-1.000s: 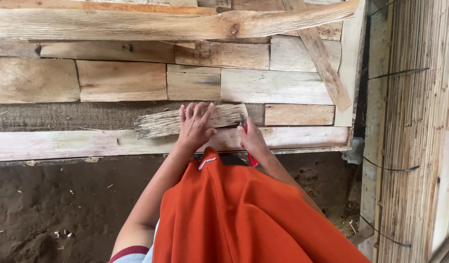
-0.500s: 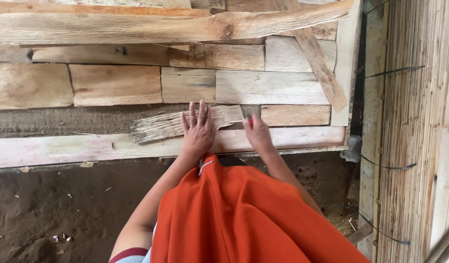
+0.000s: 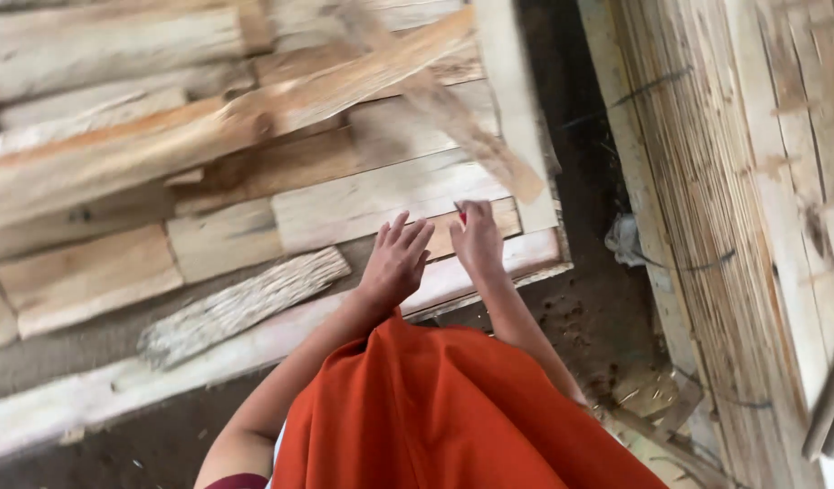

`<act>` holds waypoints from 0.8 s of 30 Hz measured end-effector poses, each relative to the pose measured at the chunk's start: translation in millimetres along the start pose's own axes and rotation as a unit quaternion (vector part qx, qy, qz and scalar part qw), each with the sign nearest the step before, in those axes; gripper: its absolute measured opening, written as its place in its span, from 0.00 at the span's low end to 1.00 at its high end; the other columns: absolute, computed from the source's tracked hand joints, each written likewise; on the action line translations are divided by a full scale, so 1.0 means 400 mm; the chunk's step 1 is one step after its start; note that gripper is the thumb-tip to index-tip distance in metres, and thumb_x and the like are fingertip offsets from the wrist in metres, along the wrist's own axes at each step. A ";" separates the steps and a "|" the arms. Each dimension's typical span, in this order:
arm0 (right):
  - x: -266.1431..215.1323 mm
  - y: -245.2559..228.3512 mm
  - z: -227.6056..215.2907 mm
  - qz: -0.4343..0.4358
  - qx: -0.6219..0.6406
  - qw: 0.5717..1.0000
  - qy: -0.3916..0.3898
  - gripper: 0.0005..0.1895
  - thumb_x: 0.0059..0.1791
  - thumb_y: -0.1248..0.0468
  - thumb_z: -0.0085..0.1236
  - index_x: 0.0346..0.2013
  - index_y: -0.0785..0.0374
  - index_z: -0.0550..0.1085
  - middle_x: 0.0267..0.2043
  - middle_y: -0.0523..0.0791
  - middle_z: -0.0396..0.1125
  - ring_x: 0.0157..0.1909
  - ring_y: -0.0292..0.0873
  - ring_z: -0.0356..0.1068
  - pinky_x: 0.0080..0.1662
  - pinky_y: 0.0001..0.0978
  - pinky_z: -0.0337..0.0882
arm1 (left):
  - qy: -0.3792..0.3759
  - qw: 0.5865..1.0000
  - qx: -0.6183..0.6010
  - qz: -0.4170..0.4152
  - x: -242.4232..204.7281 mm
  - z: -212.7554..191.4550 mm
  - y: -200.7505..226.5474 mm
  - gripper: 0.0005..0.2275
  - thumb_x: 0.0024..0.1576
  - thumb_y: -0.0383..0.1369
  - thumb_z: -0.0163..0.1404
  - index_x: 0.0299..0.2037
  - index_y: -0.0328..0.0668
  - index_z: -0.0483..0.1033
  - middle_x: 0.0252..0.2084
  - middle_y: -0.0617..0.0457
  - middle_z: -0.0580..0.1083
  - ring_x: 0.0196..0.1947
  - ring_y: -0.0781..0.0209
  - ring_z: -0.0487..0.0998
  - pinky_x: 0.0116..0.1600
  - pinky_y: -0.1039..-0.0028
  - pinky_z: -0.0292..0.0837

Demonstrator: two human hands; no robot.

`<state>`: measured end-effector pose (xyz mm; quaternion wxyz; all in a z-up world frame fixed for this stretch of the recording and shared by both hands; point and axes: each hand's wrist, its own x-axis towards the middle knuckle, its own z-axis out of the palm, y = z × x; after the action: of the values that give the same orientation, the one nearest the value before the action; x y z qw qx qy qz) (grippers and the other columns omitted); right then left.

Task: The person uses a red utility knife to score and split thin wooden planks on a workbench. They repeatedly position planks, score them along the grain, and break them into smaller pieces, placing the split pieces on the bench.

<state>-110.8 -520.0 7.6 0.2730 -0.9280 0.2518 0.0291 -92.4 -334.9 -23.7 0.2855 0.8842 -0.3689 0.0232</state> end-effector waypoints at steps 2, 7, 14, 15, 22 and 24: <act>0.059 0.036 -0.081 0.017 -0.012 1.000 0.014 0.20 0.48 0.65 0.63 0.55 0.60 0.72 0.52 0.47 0.63 0.48 0.57 0.75 0.48 0.55 0.78 | -0.017 1.000 0.001 0.024 0.065 0.048 0.041 0.25 0.57 0.38 0.54 0.66 0.53 0.69 0.63 0.53 0.71 0.70 0.41 0.63 0.65 0.46 0.65; 0.193 0.151 -0.138 0.033 -0.042 0.999 0.006 0.26 0.46 0.63 0.65 0.57 0.59 0.67 0.66 0.49 0.55 0.47 0.64 0.75 0.49 0.61 0.77 | -0.062 0.997 -0.023 0.048 0.194 0.120 0.097 0.23 0.59 0.37 0.52 0.65 0.49 0.70 0.62 0.48 0.72 0.68 0.40 0.66 0.63 0.47 0.67; 0.256 0.116 -0.206 0.059 -0.080 0.990 -0.103 0.36 0.47 0.62 0.62 0.67 0.49 0.57 0.72 0.47 0.48 0.52 0.63 0.74 0.52 0.59 0.76 | -0.107 0.986 -0.127 -0.027 0.260 0.233 0.066 0.21 0.60 0.38 0.50 0.65 0.52 0.71 0.61 0.50 0.73 0.60 0.44 0.74 0.57 0.57 0.76; 0.259 0.104 -0.216 0.069 -0.089 0.987 -0.114 0.36 0.48 0.62 0.61 0.68 0.48 0.56 0.71 0.46 0.49 0.52 0.61 0.74 0.52 0.58 0.77 | -0.129 0.978 -0.150 -0.074 0.262 0.248 0.054 0.21 0.61 0.40 0.49 0.65 0.54 0.71 0.60 0.53 0.74 0.58 0.48 0.76 0.55 0.59 0.77; 0.287 0.170 -0.198 0.104 -0.077 0.984 -0.126 0.33 0.44 0.62 0.58 0.62 0.54 0.60 0.64 0.48 0.52 0.47 0.64 0.75 0.49 0.61 0.79 | -0.166 0.792 -0.464 -0.362 0.378 0.237 0.015 0.19 0.61 0.39 0.54 0.63 0.48 0.74 0.56 0.44 0.77 0.44 0.55 0.85 0.47 0.67 0.82; 0.277 0.150 -0.257 0.137 -0.064 0.984 -0.097 0.32 0.41 0.63 0.59 0.60 0.56 0.64 0.61 0.48 0.53 0.44 0.67 0.76 0.47 0.62 0.78 | -0.144 0.683 -0.576 -0.425 0.430 0.177 0.043 0.25 0.63 0.39 0.55 0.68 0.38 0.65 0.55 0.38 0.77 0.44 0.51 0.84 0.46 0.68 0.83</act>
<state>-52.1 -667.0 44.2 0.2301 -0.8930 0.3462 0.1723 9.2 -491.4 -31.1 0.6613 0.5995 0.0687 -0.4457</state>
